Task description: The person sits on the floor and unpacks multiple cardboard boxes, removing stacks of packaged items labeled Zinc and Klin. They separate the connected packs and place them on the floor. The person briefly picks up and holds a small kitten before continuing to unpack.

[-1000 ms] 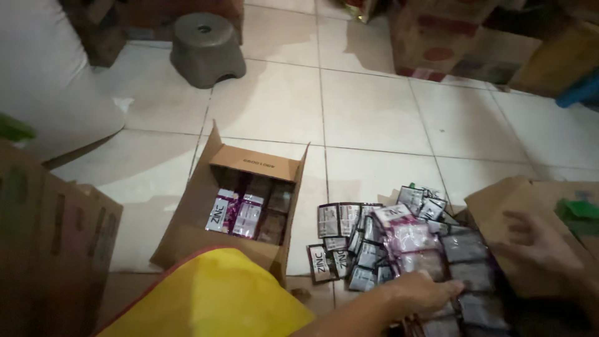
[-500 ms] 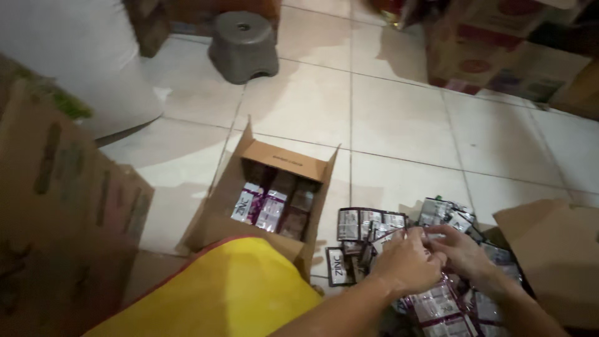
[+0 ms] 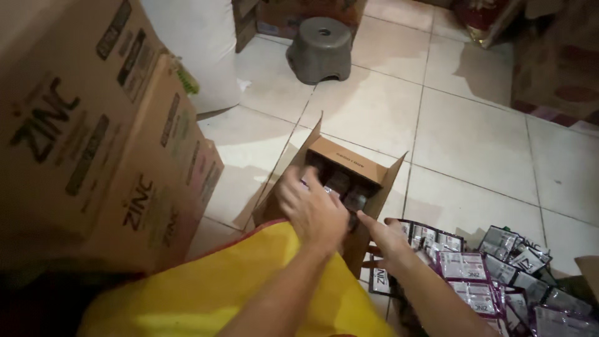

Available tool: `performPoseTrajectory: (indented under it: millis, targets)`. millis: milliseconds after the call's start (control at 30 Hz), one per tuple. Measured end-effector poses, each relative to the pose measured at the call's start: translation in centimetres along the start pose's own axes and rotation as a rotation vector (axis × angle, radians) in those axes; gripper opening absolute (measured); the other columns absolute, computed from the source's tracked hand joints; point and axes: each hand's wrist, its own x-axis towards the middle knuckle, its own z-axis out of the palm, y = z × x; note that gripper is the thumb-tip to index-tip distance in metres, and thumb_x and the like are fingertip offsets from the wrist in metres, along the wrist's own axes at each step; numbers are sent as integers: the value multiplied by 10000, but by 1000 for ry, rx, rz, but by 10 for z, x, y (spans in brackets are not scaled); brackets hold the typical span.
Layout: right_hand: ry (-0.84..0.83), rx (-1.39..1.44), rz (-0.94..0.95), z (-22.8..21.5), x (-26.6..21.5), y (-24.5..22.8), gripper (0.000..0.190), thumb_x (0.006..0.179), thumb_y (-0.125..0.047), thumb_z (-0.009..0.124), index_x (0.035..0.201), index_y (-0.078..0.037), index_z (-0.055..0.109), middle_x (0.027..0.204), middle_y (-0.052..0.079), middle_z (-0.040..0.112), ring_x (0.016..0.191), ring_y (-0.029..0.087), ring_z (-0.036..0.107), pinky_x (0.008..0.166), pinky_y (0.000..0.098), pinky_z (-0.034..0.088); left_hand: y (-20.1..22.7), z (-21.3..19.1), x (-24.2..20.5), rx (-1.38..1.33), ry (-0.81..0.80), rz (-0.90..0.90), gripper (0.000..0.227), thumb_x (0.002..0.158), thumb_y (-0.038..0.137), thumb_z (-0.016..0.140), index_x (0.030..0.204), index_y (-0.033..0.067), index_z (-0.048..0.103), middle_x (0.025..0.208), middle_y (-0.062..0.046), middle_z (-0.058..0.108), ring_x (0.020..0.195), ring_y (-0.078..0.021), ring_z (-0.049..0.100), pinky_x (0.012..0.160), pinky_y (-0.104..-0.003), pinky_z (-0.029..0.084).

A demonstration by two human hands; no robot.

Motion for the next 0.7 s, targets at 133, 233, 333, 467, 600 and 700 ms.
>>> performPoseTrajectory:
  millis: [133, 233, 333, 467, 600, 700]
  targets:
    - [43, -139, -66, 16, 4, -4, 900, 828, -463, 787, 1516, -85, 346, 1465, 216, 502, 1281, 429, 576, 879, 682, 578, -29, -8, 41, 107, 119, -71, 825, 704, 288, 790, 1404, 28, 440, 1536, -256, 315, 1430, -453, 306, 1074, -592, 280]
    - [206, -486, -146, 21, 36, 6, 880, 837, -506, 822, 1425, 28, 444, 1356, 272, 589, 1199, 424, 628, 869, 606, 644, -63, 5, 67, 168, -217, -224, 640, 840, 351, 719, 1381, 80, 511, 1447, -169, 505, 1397, -372, 437, 1141, -571, 305]
    - [356, -525, -328, 11, 70, 21, 520, 864, -378, 726, 1253, -37, 682, 1186, 252, 719, 1050, 406, 724, 842, 529, 653, -105, 27, 80, 65, -360, -314, 333, 989, 348, 588, 1253, 159, 662, 1288, -123, 663, 1253, -355, 607, 1064, -536, 453]
    - [558, -744, -492, -4, 77, 12, 432, 948, -368, 753, 1121, 27, 734, 1055, 290, 731, 1033, 442, 704, 910, 479, 563, -138, 37, 75, 67, -271, -169, 278, 989, 334, 563, 1135, 159, 722, 1133, -156, 709, 1084, -374, 679, 887, -514, 541]
    - [484, -557, -533, -28, -2, -47, 378, 892, -272, 727, 1226, -97, 730, 1078, 236, 736, 1029, 391, 718, 922, 447, 549, -108, -17, 71, 54, -281, -193, 305, 1007, 370, 566, 1097, 117, 710, 1118, -171, 698, 1073, -414, 641, 884, -536, 515]
    - [475, -520, -548, -45, -83, -108, 369, 896, -252, 711, 1230, -98, 729, 1102, 206, 743, 1054, 367, 716, 951, 437, 531, -49, -77, 84, 20, -239, -179, 301, 1002, 368, 562, 1120, 130, 704, 1147, -178, 690, 1067, -435, 634, 906, -549, 511]
